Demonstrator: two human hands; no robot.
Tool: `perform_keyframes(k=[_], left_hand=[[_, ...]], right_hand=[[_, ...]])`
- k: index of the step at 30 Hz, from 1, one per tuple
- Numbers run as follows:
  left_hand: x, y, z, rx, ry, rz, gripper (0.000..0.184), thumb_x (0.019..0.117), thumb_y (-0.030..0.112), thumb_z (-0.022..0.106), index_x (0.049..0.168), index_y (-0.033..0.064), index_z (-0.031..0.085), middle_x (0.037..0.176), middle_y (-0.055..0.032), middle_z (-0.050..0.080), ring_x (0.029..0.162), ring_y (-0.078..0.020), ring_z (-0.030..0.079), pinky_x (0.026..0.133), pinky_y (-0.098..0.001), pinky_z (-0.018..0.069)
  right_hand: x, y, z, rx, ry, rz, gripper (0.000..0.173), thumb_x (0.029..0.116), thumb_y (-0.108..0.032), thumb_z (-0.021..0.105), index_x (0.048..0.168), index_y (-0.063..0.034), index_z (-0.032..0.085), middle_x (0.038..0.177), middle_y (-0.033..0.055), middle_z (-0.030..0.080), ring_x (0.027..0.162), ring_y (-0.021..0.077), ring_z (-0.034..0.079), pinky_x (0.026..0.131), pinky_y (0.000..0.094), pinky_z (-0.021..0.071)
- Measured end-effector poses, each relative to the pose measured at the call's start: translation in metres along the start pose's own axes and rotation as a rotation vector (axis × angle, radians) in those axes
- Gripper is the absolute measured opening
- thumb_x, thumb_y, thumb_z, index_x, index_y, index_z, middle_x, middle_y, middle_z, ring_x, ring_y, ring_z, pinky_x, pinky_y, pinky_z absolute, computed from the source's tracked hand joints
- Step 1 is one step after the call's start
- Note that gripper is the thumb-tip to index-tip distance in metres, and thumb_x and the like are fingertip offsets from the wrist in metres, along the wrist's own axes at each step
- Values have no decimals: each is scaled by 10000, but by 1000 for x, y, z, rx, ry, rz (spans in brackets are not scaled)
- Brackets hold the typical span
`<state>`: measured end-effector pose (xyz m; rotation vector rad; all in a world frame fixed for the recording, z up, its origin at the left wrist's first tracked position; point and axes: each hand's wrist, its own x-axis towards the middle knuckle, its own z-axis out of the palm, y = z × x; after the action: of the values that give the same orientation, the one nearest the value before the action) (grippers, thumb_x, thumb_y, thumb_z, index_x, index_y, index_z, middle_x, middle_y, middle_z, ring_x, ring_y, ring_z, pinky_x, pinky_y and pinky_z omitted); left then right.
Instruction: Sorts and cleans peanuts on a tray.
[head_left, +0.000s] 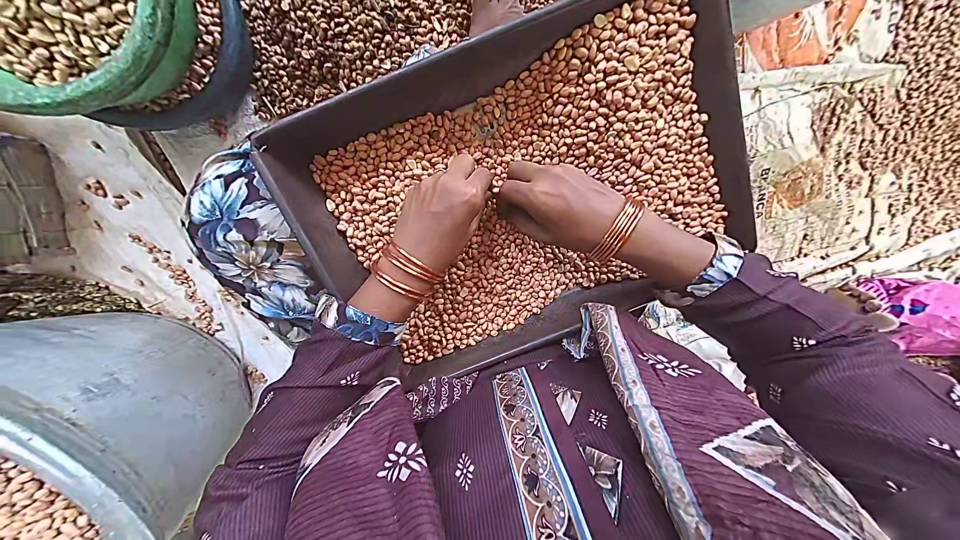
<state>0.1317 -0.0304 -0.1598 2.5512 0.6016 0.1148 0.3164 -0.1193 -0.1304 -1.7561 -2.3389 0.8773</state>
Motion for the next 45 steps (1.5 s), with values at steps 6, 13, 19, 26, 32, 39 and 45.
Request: perform_keyframes(k=[6,13,19,26,32,39,45], left_hand=[[-3,-6,-11,-333,182,-88,254,1028,237,609,1018,12,726,826,-86,608,715,-152,543,695,-291,454],[-41,-15,-40,-1236,237,-259,316,1063,160,344,887,185,605,652,132,523,481,23,400,439,-133,327],[-89,-9,-38,-653,68,-116,203,1002,231,630,958,65,738,851,29,622,709,16,542,632,-137,453],[-117,1,-25,-254,-8,-50,168,986,151,615,1029,66,754,849,-85,665,718,-207,648,644,-360,549],[-119,0,-23,-267,-8,10,170,980,165,632,1042,71,759,865,-78,682,750,-203,666,672,-357,563],[-120,11,-10,-172,-26,-11,196,1010,171,589,1028,43,736,854,-102,651,742,-249,674,626,-400,566],[-114,-5,-46,-1052,112,-271,69,938,154,557,910,161,620,652,109,490,504,32,398,461,-128,317]], right_hand=[[1,0,2,26,16,3,165,986,-141,605,999,5,680,981,176,636,820,327,677,687,469,554],[0,-1,-12,474,68,108,112,891,-197,613,956,-107,633,773,-29,663,622,35,632,580,254,547],[-2,-29,3,571,-178,-78,117,893,-42,574,968,-53,662,859,23,671,752,96,643,692,302,547],[-7,-52,30,152,-38,-251,155,997,-140,613,1004,-16,705,910,142,627,785,290,669,636,412,560],[-6,-58,34,76,-22,-235,150,995,-98,588,943,-9,697,895,151,627,768,308,669,591,424,549],[-8,-61,33,78,-126,-222,164,992,-125,573,954,-7,682,924,141,623,819,295,673,632,417,556],[-7,-64,36,62,-128,-240,143,985,-107,594,964,-8,695,913,152,639,805,312,682,625,439,560]])
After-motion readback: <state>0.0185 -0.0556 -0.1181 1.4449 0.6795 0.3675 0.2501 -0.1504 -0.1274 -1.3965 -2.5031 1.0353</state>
